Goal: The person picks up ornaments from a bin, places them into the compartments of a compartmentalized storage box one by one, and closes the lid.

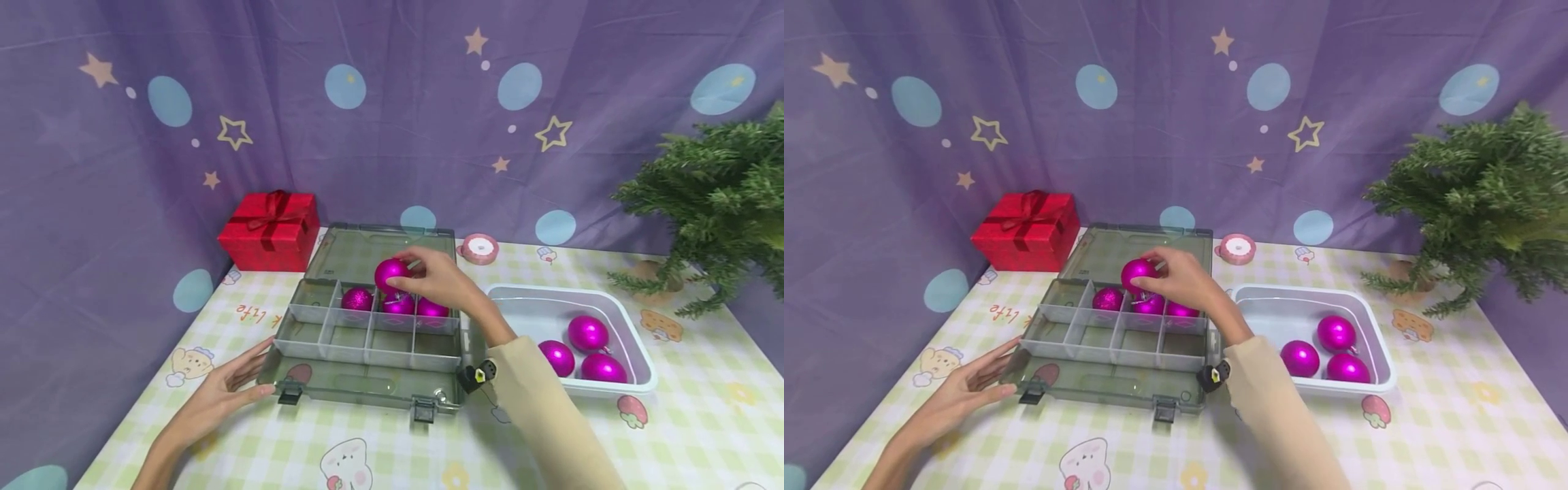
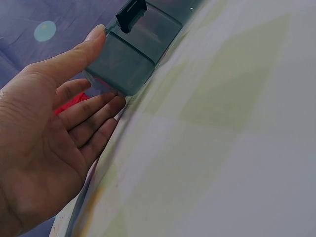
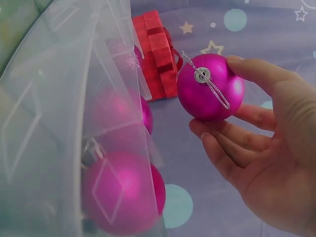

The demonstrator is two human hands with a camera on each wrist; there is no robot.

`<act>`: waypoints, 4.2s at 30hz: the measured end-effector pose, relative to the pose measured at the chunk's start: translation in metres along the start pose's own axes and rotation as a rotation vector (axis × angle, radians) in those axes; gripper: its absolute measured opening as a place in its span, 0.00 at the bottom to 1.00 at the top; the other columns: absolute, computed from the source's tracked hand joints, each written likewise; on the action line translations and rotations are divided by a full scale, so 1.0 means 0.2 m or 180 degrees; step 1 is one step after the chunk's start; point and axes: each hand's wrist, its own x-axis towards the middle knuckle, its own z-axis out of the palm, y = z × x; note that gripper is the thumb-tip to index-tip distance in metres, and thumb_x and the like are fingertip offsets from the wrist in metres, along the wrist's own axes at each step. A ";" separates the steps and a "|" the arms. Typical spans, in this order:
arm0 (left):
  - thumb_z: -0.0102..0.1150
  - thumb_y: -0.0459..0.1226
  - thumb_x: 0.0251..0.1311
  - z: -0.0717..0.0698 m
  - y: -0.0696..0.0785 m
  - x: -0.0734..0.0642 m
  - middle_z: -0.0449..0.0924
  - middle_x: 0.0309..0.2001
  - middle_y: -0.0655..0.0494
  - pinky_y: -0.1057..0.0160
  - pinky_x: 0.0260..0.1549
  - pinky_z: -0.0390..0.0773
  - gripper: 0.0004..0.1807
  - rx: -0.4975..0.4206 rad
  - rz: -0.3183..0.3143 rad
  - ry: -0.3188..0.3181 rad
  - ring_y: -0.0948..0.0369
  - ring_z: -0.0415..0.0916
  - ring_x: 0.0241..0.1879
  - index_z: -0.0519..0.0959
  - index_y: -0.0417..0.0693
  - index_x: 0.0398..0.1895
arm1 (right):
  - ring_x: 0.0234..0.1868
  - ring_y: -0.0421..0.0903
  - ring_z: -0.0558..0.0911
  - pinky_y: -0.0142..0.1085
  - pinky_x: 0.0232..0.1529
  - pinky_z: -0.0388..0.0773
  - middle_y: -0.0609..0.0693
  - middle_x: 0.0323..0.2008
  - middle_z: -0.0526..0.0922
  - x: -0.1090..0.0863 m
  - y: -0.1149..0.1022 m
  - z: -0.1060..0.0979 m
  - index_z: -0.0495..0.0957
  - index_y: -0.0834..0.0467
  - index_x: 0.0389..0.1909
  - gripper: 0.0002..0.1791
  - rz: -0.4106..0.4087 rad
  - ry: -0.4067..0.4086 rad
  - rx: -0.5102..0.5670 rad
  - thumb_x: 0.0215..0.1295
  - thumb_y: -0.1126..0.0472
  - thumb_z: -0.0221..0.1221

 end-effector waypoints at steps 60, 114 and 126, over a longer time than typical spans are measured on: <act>0.65 0.35 0.71 0.01 0.01 0.01 0.64 0.75 0.39 0.76 0.59 0.69 0.39 0.0069 -0.0027 0.0047 0.78 0.64 0.63 0.61 0.49 0.81 | 0.56 0.52 0.82 0.36 0.53 0.81 0.61 0.60 0.80 0.37 -0.15 0.43 0.75 0.61 0.67 0.27 0.0057 -0.0382 0.0160 0.72 0.55 0.66; 0.64 0.35 0.72 0.01 0.01 0.00 0.64 0.75 0.40 0.76 0.58 0.70 0.38 0.0063 -0.0062 0.0047 0.79 0.65 0.63 0.60 0.51 0.82 | 0.53 0.54 0.85 0.46 0.55 0.82 0.61 0.55 0.84 -0.61 0.19 -0.41 0.77 0.66 0.62 0.22 0.0430 0.0199 -0.0014 0.72 0.60 0.65; 0.64 0.36 0.72 0.01 0.01 0.00 0.64 0.75 0.41 0.76 0.58 0.70 0.38 0.0053 -0.0096 0.0055 0.79 0.65 0.63 0.60 0.52 0.82 | 0.50 0.52 0.85 0.41 0.51 0.85 0.60 0.52 0.84 -0.78 0.25 -0.39 0.77 0.66 0.63 0.24 0.0380 0.0087 -0.0116 0.70 0.61 0.66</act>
